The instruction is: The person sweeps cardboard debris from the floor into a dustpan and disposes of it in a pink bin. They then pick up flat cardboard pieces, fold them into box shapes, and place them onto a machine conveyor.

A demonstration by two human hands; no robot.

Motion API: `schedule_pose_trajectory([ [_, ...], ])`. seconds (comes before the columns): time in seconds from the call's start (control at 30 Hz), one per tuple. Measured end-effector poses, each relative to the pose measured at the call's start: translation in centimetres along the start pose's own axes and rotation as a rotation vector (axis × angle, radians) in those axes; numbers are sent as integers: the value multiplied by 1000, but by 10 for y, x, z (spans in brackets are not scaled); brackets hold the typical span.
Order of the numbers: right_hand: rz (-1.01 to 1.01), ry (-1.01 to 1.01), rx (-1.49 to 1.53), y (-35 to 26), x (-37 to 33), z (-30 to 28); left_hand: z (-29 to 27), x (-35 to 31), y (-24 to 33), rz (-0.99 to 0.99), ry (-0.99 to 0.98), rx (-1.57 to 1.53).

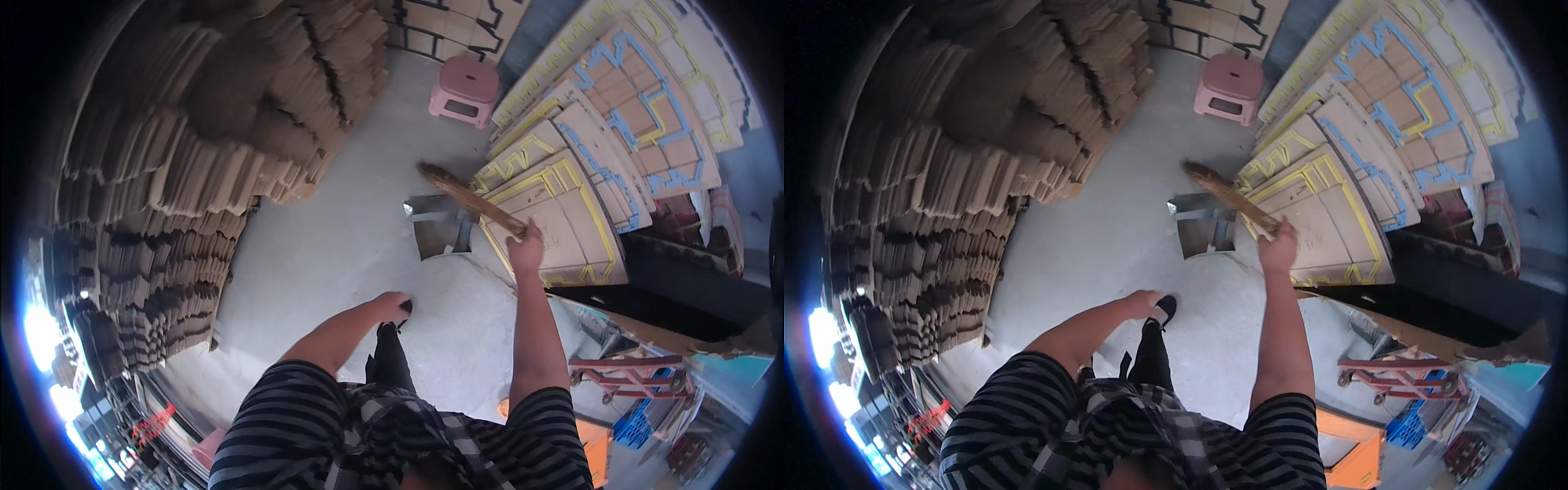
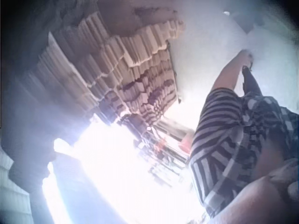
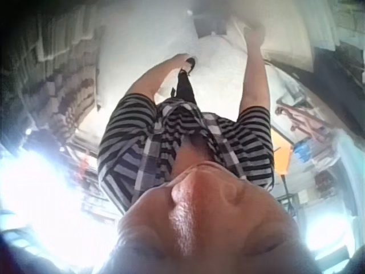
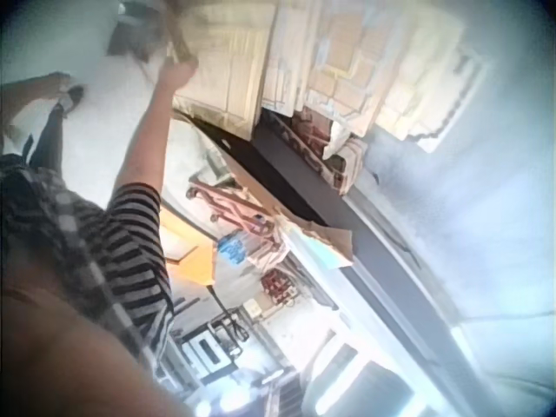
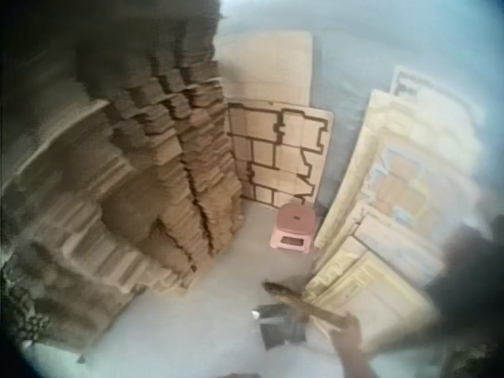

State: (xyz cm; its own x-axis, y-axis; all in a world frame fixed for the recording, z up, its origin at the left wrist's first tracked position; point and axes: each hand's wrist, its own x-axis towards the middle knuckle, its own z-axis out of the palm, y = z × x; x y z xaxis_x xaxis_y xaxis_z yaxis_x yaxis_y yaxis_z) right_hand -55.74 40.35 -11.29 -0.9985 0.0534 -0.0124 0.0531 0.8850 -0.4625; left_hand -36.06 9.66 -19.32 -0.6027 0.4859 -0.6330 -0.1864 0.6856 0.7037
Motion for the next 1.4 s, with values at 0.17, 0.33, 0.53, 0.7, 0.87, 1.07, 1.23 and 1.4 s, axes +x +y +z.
schedule_pose_trajectory([
  [0.17,452,-111,77,41,-82,-16,9,-168,-71,-391,-3,-22],
  [0.33,525,-931,-230,164,-234,36,36,-289,-76,-500,25,-112],
  [0.53,379,-1166,112,-36,-329,20,118,-374,-76,-489,229,-400],
  [0.7,-175,-1111,124,-148,-353,29,158,-438,-73,-397,690,-628],
  [0.87,-746,-1153,-273,-182,-349,63,236,-543,-106,-523,1049,-1008],
  [1.07,-799,-1247,-585,-337,-368,122,388,-671,-97,-735,1132,-1318],
  [1.23,-999,-1286,-641,-488,-433,173,516,-623,-87,-838,996,-1194],
  [1.4,-1135,-1328,-588,-597,-512,212,536,-593,-52,-685,994,-1908],
])
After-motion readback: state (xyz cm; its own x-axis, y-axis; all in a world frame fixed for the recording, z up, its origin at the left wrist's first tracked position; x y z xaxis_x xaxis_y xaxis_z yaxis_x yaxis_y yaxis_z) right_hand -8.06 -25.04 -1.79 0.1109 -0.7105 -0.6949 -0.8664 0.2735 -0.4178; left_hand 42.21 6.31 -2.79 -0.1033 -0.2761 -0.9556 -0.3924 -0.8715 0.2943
